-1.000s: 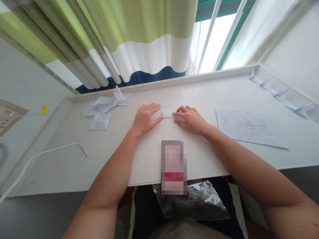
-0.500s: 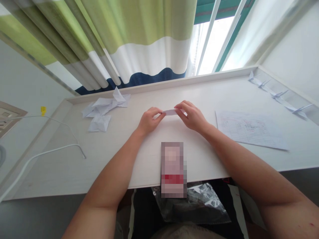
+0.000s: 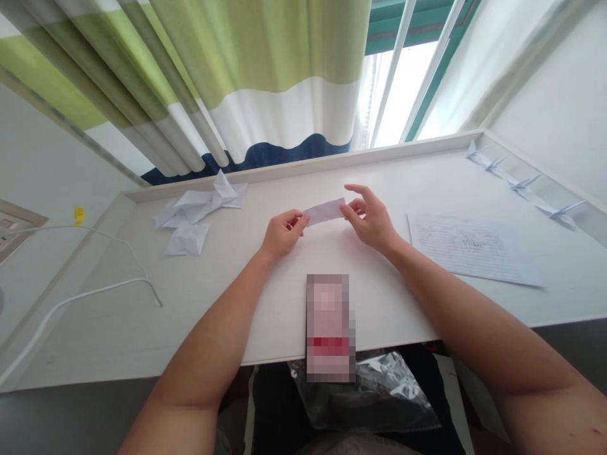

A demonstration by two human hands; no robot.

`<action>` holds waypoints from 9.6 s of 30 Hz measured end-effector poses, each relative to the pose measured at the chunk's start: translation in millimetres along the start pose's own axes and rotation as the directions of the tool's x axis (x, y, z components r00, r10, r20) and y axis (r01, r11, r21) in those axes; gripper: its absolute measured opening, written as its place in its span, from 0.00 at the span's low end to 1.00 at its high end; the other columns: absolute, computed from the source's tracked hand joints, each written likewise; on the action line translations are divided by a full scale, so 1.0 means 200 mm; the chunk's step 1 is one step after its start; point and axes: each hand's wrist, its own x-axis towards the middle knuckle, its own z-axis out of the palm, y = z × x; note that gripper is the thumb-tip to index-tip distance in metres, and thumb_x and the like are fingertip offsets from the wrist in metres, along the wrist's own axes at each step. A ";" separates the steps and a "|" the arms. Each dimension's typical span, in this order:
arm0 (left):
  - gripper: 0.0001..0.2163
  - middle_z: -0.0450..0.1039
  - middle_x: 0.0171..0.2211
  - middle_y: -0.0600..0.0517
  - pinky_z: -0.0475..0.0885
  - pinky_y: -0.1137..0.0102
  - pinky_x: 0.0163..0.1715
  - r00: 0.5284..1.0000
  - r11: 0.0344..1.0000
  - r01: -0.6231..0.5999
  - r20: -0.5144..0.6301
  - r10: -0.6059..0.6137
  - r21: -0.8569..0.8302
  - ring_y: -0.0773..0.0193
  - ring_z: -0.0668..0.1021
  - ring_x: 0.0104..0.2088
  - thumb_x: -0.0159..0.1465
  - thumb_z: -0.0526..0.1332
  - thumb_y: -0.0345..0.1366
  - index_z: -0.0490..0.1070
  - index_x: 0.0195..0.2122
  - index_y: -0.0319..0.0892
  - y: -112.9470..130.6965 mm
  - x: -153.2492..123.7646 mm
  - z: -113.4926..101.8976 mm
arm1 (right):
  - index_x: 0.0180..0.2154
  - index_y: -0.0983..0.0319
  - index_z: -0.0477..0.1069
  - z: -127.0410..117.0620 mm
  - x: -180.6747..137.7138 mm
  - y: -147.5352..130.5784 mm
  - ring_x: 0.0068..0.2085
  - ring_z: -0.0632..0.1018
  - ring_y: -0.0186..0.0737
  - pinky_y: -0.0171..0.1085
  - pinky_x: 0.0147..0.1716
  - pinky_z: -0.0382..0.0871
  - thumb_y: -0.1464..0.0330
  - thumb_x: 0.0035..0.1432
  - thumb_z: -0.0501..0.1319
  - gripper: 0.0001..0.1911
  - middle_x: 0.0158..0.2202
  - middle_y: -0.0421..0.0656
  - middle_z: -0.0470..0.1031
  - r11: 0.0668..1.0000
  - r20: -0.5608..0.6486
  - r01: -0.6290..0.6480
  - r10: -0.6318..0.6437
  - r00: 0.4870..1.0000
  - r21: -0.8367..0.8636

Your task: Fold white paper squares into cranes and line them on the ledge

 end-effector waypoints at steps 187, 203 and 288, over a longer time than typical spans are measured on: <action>0.16 0.83 0.33 0.55 0.74 0.73 0.32 0.960 0.611 0.271 0.164 -0.226 -0.744 0.70 0.80 0.32 0.53 0.83 0.40 0.83 0.38 0.44 0.10 -0.04 0.10 | 0.43 0.54 0.85 0.08 -0.05 -0.11 0.38 0.81 0.40 0.46 0.43 0.79 0.54 0.50 0.82 0.21 0.37 0.40 0.84 0.709 0.196 -0.294 0.219 0.956 0.641; 0.13 0.85 0.45 0.48 0.75 0.63 0.50 0.997 0.955 0.058 0.070 -0.039 -0.290 0.58 0.82 0.47 0.67 0.71 0.48 0.84 0.42 0.44 0.07 -0.07 0.11 | 0.32 0.55 0.77 0.08 -0.06 -0.08 0.63 0.79 0.55 0.62 0.68 0.67 0.51 0.60 0.75 0.17 0.58 0.46 0.81 0.986 -0.023 0.056 -0.053 0.998 0.157; 0.09 0.83 0.38 0.50 0.76 0.67 0.43 0.991 0.944 0.123 0.084 -0.102 -0.305 0.61 0.80 0.40 0.62 0.68 0.43 0.81 0.36 0.42 0.10 -0.08 0.12 | 0.34 0.56 0.84 0.07 -0.05 -0.07 0.49 0.83 0.49 0.49 0.53 0.76 0.43 0.59 0.73 0.23 0.45 0.46 0.87 0.886 0.138 -0.197 0.153 0.979 0.419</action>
